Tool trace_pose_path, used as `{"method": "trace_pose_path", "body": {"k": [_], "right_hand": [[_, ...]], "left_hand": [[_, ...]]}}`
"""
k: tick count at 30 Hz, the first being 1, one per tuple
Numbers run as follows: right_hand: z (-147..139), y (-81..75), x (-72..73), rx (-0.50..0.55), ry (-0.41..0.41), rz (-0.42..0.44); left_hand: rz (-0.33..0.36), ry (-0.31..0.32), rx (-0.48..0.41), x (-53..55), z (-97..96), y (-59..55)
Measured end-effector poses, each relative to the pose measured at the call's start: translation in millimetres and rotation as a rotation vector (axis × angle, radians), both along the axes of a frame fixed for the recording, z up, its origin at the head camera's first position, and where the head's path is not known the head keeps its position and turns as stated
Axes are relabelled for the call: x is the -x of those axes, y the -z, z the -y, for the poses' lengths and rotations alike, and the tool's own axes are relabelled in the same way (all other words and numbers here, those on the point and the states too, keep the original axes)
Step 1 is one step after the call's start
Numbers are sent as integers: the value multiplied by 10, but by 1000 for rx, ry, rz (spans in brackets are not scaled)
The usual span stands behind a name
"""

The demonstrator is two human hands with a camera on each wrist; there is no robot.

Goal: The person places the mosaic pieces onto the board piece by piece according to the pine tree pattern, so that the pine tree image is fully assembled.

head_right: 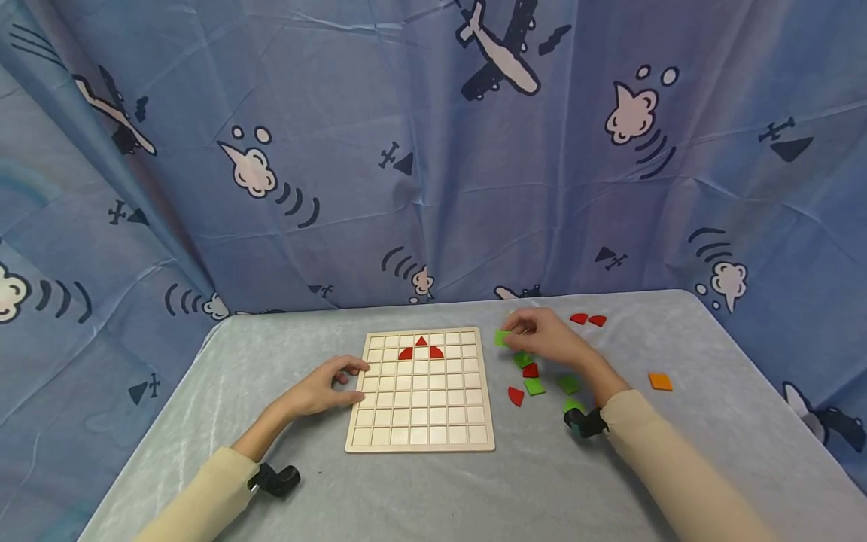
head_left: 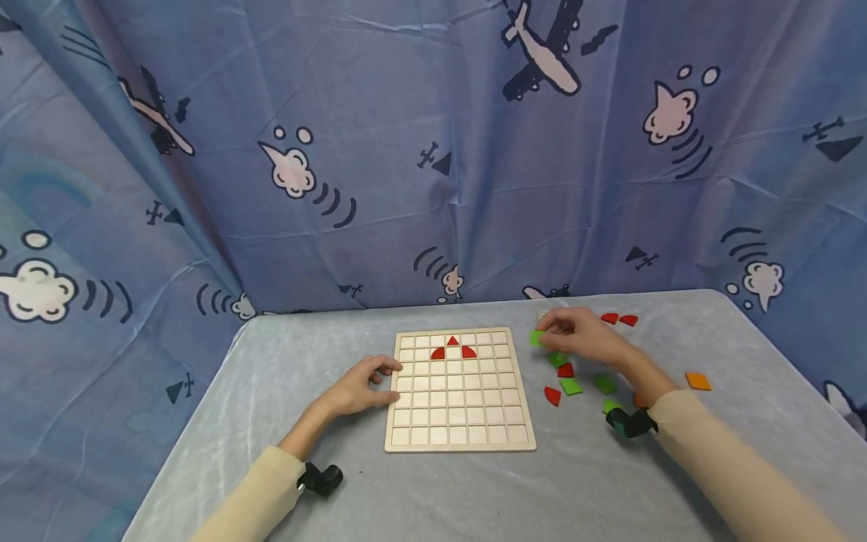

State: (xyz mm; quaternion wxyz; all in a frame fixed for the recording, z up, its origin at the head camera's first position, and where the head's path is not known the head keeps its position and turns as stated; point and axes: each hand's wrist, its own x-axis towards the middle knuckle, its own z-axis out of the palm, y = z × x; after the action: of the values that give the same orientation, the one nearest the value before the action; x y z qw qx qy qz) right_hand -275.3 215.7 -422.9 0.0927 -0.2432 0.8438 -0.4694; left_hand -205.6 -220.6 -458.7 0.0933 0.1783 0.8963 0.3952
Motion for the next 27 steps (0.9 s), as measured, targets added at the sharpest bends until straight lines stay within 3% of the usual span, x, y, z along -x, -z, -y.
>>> {"method": "trace_pose_path", "body": {"k": [13,19,27], "right_hand": [[370,98,75,79,-72,-101],[546,125,89,127,-73,-36],[770,166,100,74,-70,-21]], "left_hand": [[10,2,-9,-2,-12,-11],[1,4,-1,0,-7,-19],[-4,7,-1,8,6,8]]}}
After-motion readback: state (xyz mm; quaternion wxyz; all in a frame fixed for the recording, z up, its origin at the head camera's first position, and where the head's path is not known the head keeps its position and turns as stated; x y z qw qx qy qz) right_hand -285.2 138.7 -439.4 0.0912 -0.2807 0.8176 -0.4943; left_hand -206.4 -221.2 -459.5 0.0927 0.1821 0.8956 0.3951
